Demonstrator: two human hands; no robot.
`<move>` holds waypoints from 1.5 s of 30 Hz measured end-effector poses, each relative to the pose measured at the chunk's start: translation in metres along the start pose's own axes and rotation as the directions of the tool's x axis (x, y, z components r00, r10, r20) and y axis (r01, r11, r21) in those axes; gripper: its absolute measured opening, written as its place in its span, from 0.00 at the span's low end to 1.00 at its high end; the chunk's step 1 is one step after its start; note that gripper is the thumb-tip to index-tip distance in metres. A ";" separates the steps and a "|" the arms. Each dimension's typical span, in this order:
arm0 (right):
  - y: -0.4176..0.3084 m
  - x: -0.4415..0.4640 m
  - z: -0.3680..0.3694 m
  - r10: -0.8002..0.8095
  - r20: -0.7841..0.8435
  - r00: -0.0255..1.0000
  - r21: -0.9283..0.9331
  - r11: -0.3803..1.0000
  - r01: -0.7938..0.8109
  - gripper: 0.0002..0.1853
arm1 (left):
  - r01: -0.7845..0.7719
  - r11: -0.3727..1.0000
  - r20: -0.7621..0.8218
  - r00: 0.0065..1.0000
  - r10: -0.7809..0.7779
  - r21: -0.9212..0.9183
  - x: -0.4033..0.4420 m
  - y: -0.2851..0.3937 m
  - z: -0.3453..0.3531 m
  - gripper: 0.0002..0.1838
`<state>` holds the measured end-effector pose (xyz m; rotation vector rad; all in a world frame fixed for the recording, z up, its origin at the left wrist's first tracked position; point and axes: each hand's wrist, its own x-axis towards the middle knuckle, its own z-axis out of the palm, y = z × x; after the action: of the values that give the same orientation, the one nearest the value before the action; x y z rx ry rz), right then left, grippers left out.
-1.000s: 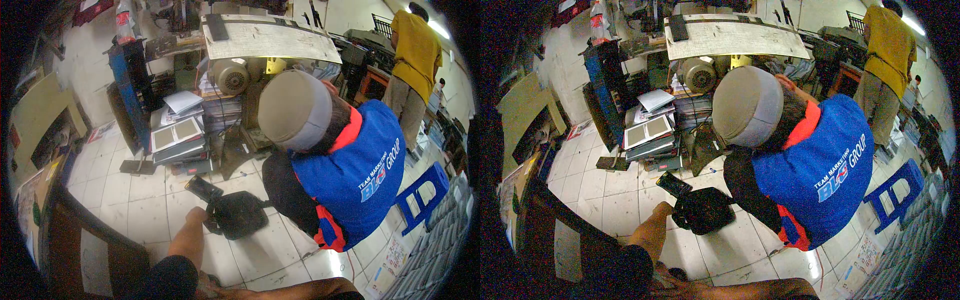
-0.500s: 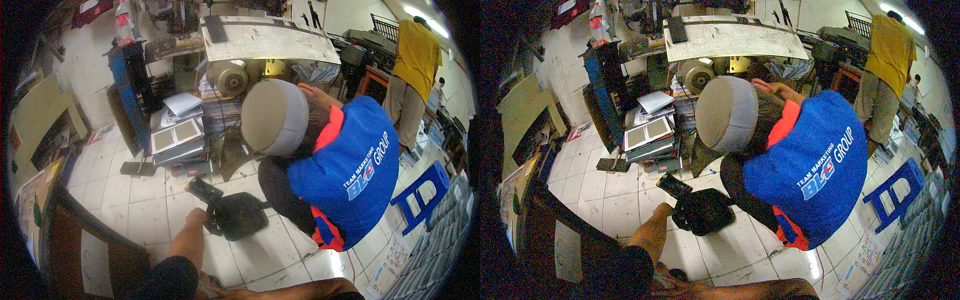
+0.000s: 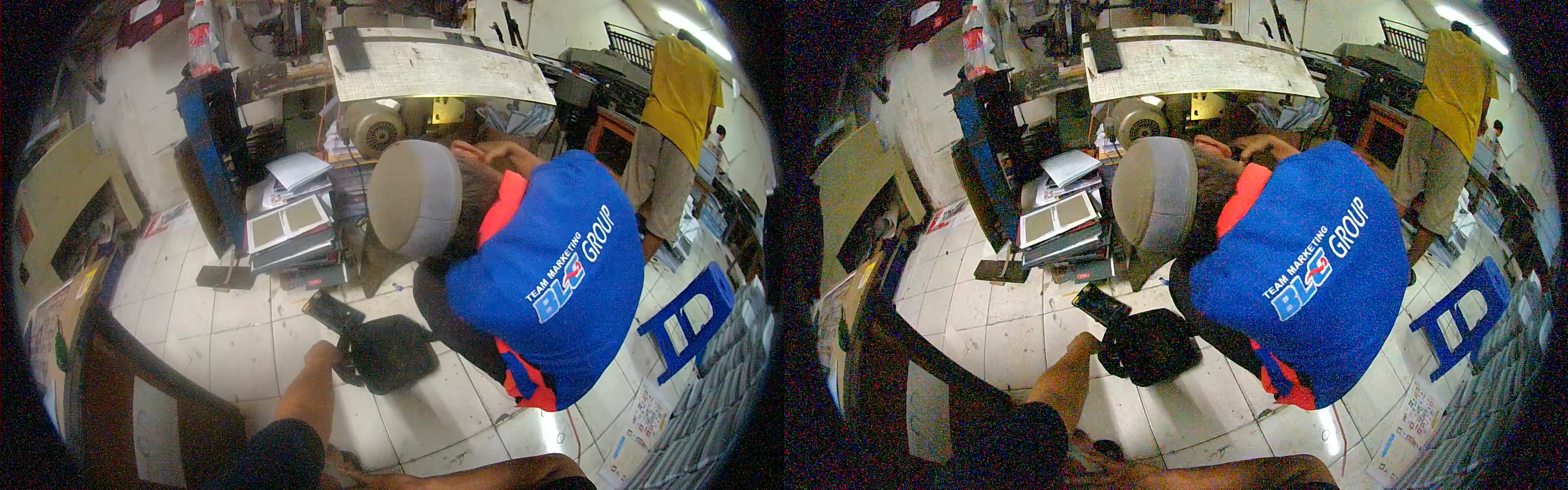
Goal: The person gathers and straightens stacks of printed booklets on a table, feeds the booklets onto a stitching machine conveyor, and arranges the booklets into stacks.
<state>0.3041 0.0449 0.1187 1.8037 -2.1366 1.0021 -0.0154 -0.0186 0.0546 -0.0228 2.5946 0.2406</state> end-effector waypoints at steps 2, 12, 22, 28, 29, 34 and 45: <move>-0.003 -0.002 -0.002 -0.006 0.003 1.000 -0.001 1.000 0.006 0.23 | 0.023 0.999 -0.013 1.000 -0.024 -0.047 -0.008 0.007 0.000 0.24; -0.006 -0.016 -0.010 -0.020 0.009 1.000 -0.004 1.000 0.020 0.24 | 0.036 0.999 -0.039 0.999 -0.034 0.041 0.006 0.022 0.020 0.25; -0.004 -0.013 -0.011 -0.019 0.016 1.000 0.003 1.000 0.019 0.25 | 0.034 0.997 0.014 0.999 -0.035 0.072 0.018 0.018 0.015 0.23; -0.002 -0.012 -0.013 -0.021 0.019 1.000 0.002 1.000 0.021 0.26 | 0.008 1.000 -0.007 1.000 -0.008 -0.022 0.016 0.011 0.012 0.23; 0.000 -0.015 -0.013 -0.020 0.018 1.000 0.006 1.000 0.020 0.26 | 0.008 1.000 -0.004 1.000 -0.008 -0.002 0.024 0.016 0.018 0.23; 0.003 -0.015 -0.013 -0.020 0.020 1.000 0.002 1.000 0.020 0.26 | 0.027 1.000 0.021 0.999 -0.027 -0.007 0.012 0.022 0.007 0.22; 0.008 -0.007 -0.012 -0.020 0.031 0.999 0.005 1.000 0.020 0.28 | 0.074 0.997 0.009 0.997 -0.073 -0.026 0.014 0.016 0.001 0.20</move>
<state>0.2950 0.0581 0.1208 1.8513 -2.1311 0.9808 -0.0275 -0.0018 0.0492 -0.1264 2.5765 0.2478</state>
